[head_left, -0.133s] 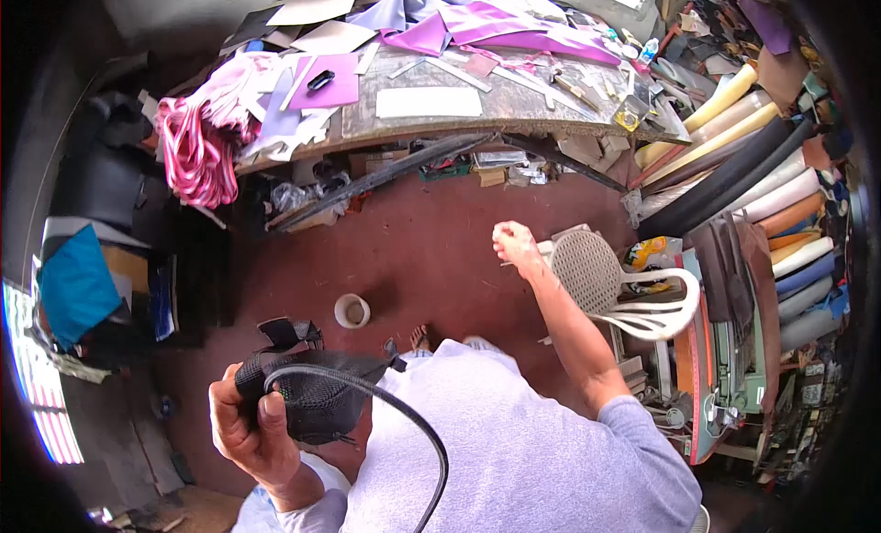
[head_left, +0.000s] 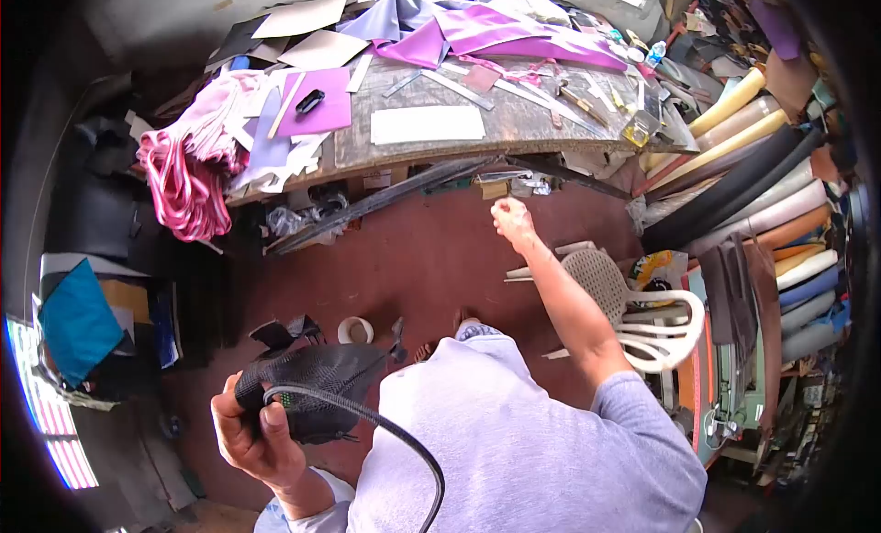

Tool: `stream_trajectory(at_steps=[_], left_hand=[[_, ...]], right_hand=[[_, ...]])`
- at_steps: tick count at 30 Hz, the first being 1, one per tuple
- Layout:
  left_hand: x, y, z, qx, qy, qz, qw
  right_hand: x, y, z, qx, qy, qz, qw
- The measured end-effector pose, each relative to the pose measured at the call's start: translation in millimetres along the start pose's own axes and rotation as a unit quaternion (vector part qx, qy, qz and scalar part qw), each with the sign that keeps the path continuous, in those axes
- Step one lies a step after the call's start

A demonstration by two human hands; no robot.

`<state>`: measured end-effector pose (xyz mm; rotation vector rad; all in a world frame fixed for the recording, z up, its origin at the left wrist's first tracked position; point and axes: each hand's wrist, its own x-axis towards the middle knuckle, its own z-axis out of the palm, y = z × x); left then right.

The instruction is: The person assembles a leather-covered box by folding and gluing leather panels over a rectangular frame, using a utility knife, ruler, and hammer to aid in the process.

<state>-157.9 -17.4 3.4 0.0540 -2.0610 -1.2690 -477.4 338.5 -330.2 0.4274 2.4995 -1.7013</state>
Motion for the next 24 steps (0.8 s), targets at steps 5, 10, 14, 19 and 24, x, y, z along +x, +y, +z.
stream_trajectory(at_steps=[5, 10, 14, 19, 24], left_hand=[[65, -58, 106, 0.012, 0.066, -0.014, 0.998], [145, -107, 191, -0.003, 0.040, -0.070, 0.997], [200, -137, 243, -0.006, 0.045, -0.100, 0.994], [256, -162, 297, -0.020, 0.016, -0.150, 0.988], [312, -204, 330, 0.038, -0.107, -0.172, 0.979]], right_hand=[[176, -15, 0, -0.216, 0.110, -0.013, 0.970], [323, -19, 25, -0.316, 0.083, 0.068, 0.942], [357, -25, 36, -0.329, 0.066, 0.144, 0.931], [349, -33, 20, -0.250, 0.041, 0.078, 0.964], [362, 19, -67, -0.238, 0.130, -0.076, 0.959]])
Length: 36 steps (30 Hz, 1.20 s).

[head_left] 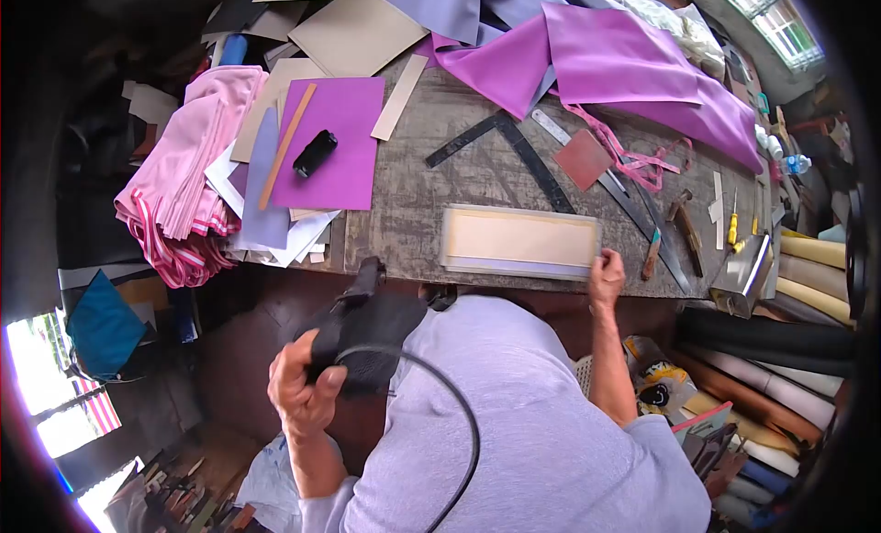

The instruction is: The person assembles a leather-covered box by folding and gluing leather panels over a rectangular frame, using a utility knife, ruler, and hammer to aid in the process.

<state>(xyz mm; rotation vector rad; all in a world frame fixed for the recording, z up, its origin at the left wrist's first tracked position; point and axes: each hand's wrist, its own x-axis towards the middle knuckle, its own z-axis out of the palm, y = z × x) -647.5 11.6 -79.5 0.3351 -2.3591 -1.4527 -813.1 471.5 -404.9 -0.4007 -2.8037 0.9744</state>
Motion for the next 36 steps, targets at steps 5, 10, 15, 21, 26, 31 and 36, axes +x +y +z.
stream_trajectory(at_steps=[5, 10, 15, 21, 26, 31, 36], left_hand=[[97, -16, 26, 0.001, -0.160, -0.010, 0.987], [153, -56, 53, -0.061, -0.250, -0.079, 0.963], [205, -83, 62, -0.043, -0.258, -0.098, 0.960], [285, -128, 77, -0.073, -0.256, -0.108, 0.958], [344, -160, 95, -0.090, -0.290, -0.128, 0.944], [395, -191, 118, -0.112, -0.332, -0.159, 0.923], [420, -225, 160, -0.114, -0.358, -0.228, 0.898]], right_hand=[[18, -16, -29, -0.200, 0.086, -0.101, 0.971], [-9, -208, 29, 0.183, -0.325, -0.107, 0.922], [-2, -315, 76, 0.295, -0.540, -0.083, 0.784], [31, -369, 106, 0.333, -0.497, -0.196, 0.777], [54, -408, 120, 0.347, -0.381, -0.227, 0.827], [83, -436, 151, 0.215, -0.203, -0.342, 0.892], [108, -460, 182, 0.053, -0.217, -0.329, 0.917]])
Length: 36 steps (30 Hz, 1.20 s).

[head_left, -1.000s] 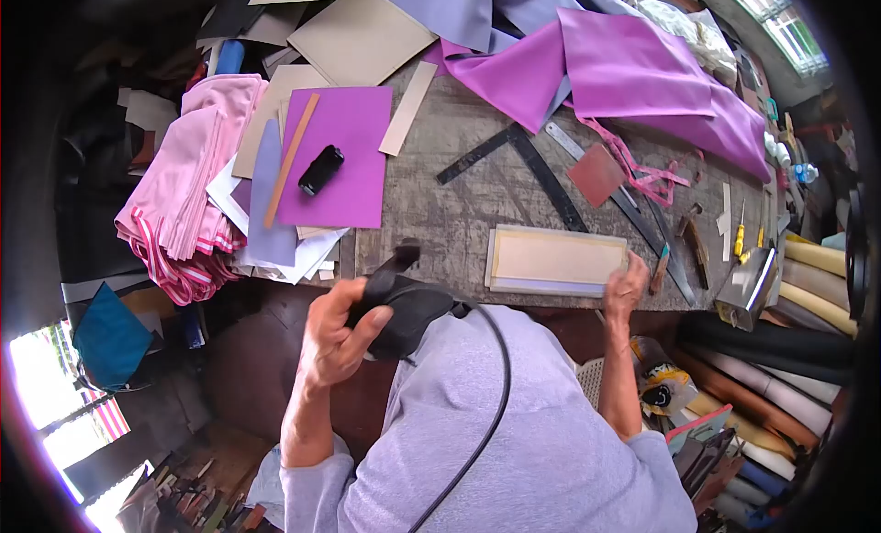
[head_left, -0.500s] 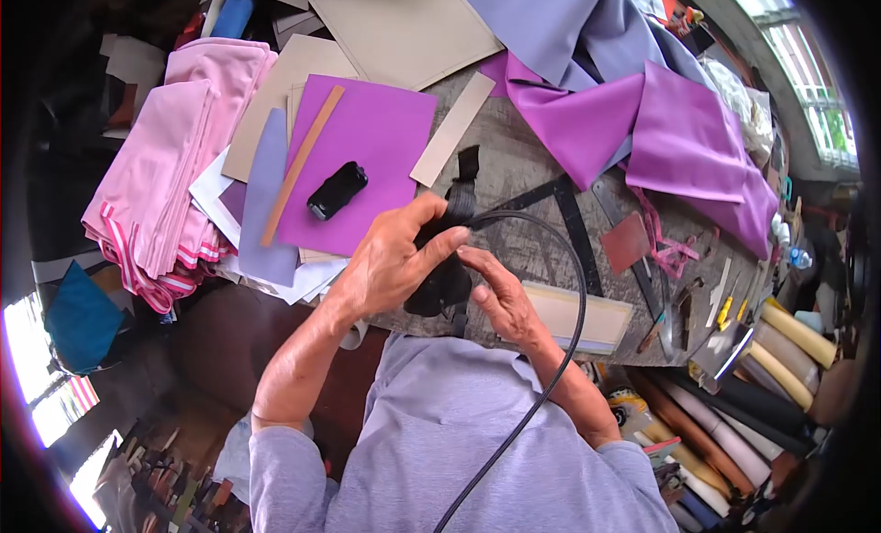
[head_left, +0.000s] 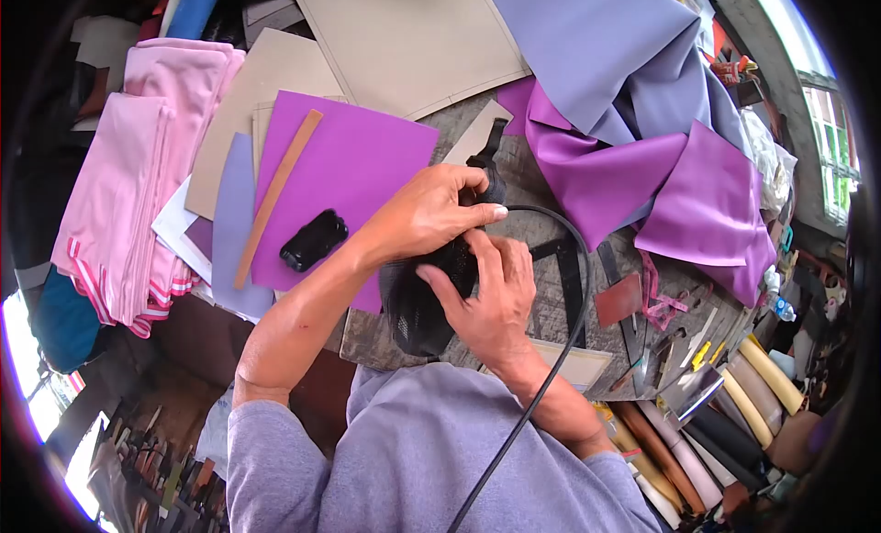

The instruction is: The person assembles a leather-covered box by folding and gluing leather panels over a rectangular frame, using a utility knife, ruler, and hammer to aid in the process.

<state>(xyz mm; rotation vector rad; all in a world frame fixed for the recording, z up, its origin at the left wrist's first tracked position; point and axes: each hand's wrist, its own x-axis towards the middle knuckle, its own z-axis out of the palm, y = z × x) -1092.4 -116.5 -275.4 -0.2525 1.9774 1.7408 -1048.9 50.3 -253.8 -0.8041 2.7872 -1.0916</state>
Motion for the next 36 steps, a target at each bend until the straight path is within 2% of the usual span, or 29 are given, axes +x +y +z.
stream_trajectory(at_steps=[2, 4, 8, 10, 12, 13, 17, 21, 22, 24, 25, 28, 29, 30, 31, 32, 35, 36], left_hand=[[17, -3, -1, 0.017, -0.012, -0.032, 0.999], [32, -2, -6, 0.038, -0.034, -0.077, 0.996], [52, -10, -5, 0.040, -0.070, -0.050, 0.995], [59, -15, -1, 0.048, -0.082, -0.056, 0.994], [61, -24, 4, 0.053, -0.065, -0.004, 0.996], [61, -29, 8, 0.057, -0.056, 0.021, 0.997], [51, -37, 35, 0.152, 0.065, 0.074, 0.984], [39, -33, 55, 0.166, 0.151, 0.055, 0.973], [28, -36, 55, 0.255, 0.213, 0.115, 0.936], [-8, -41, 43, 0.283, 0.305, 0.105, 0.903], [-32, -51, 34, 0.305, 0.346, 0.071, 0.884], [-105, -88, -6, 0.453, 0.347, -0.022, 0.821], [-125, -106, -13, 0.495, 0.340, -0.053, 0.798], [-142, -127, -17, 0.487, 0.329, -0.089, 0.804], [-154, -145, -25, 0.513, 0.293, -0.067, 0.804], [-159, -153, -23, 0.506, 0.302, -0.076, 0.804], [-160, -139, 1, 0.446, 0.360, -0.077, 0.816], [-156, -126, 11, 0.419, 0.386, -0.072, 0.819]], right_hand=[[13, 3, 12, -0.079, 0.011, 0.022, 0.997], [20, 9, 19, -0.100, 0.001, 0.034, 0.994], [26, 17, 21, -0.103, -0.059, 0.039, 0.992], [23, 26, 16, -0.010, -0.057, 0.017, 0.998], [18, 30, 9, 0.082, -0.054, -0.004, 0.995], [12, 32, 1, 0.117, -0.085, -0.015, 0.989], [-48, 32, -11, 0.200, -0.198, -0.073, 0.957], [-97, 30, -7, 0.204, -0.299, -0.059, 0.930], [-104, 29, -6, 0.195, -0.320, -0.064, 0.925], [-122, 31, 2, 0.218, -0.341, -0.048, 0.913], [-130, 32, 5, 0.225, -0.348, -0.037, 0.910], [-138, 40, 5, 0.239, -0.367, -0.028, 0.898], [-134, 44, -1, 0.228, -0.350, -0.016, 0.908], [-123, 46, -9, 0.219, -0.333, -0.008, 0.917], [-116, 49, -15, 0.211, -0.316, -0.004, 0.925], [-114, 55, -17, 0.189, -0.266, 0.004, 0.945], [-89, 72, -12, 0.137, -0.178, -0.083, 0.971], [-77, 76, -12, 0.108, -0.204, -0.107, 0.967]])
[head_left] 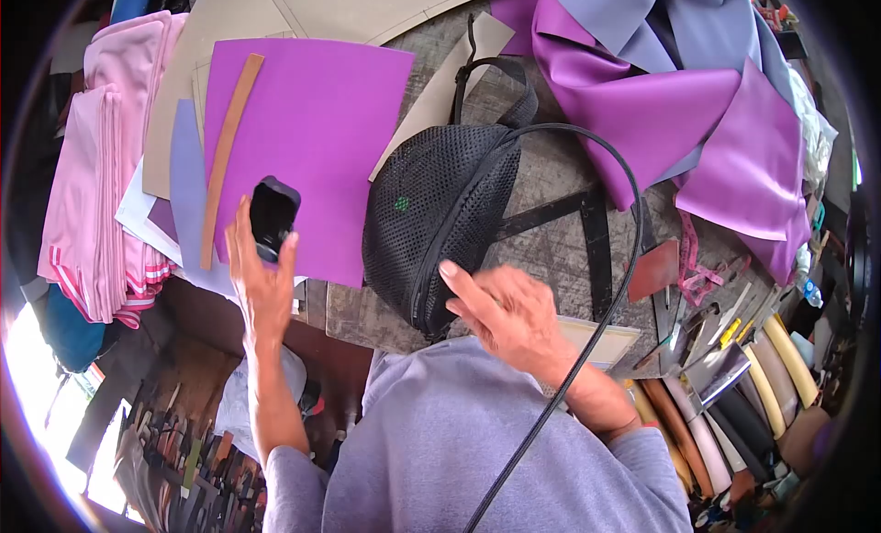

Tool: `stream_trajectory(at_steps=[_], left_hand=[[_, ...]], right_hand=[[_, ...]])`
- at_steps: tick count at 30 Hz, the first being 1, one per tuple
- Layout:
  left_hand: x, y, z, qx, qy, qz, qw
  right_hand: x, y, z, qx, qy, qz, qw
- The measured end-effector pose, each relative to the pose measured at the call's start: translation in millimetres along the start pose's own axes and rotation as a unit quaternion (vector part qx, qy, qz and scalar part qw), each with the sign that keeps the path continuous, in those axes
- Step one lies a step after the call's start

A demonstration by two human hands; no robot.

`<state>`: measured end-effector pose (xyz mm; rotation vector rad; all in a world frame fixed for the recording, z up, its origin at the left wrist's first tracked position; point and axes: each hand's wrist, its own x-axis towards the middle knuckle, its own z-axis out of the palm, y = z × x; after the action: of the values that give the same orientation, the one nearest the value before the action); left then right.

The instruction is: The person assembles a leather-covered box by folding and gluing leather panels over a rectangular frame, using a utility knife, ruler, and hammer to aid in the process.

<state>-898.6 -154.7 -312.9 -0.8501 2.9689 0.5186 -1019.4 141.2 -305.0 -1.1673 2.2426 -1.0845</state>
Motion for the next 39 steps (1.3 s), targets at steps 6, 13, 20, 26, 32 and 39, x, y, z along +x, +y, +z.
stream_trajectory(at_steps=[6, 13, 20, 26, 32, 39], left_hand=[[-50, 91, -44, -0.518, -0.188, -0.153, 0.821], [-84, 117, -23, -0.536, -0.244, -0.209, 0.781], [-64, 160, -15, -0.402, -0.222, -0.091, 0.883], [-77, 162, 8, -0.308, -0.064, -0.118, 0.942], [-75, 171, 7, -0.300, -0.122, -0.139, 0.936], [-64, 175, 27, -0.269, -0.092, -0.009, 0.959]], right_hand=[[35, -3, -38, -0.066, -0.107, -0.012, 0.992], [-13, 21, -35, 0.044, 0.029, 0.030, 0.998], [-11, 12, -32, 0.132, 0.079, 0.075, 0.985], [-17, 8, -35, 0.151, 0.088, 0.102, 0.979], [-18, 7, -32, 0.168, 0.091, 0.113, 0.975], [-13, 3, -29, 0.189, 0.092, 0.103, 0.972]])
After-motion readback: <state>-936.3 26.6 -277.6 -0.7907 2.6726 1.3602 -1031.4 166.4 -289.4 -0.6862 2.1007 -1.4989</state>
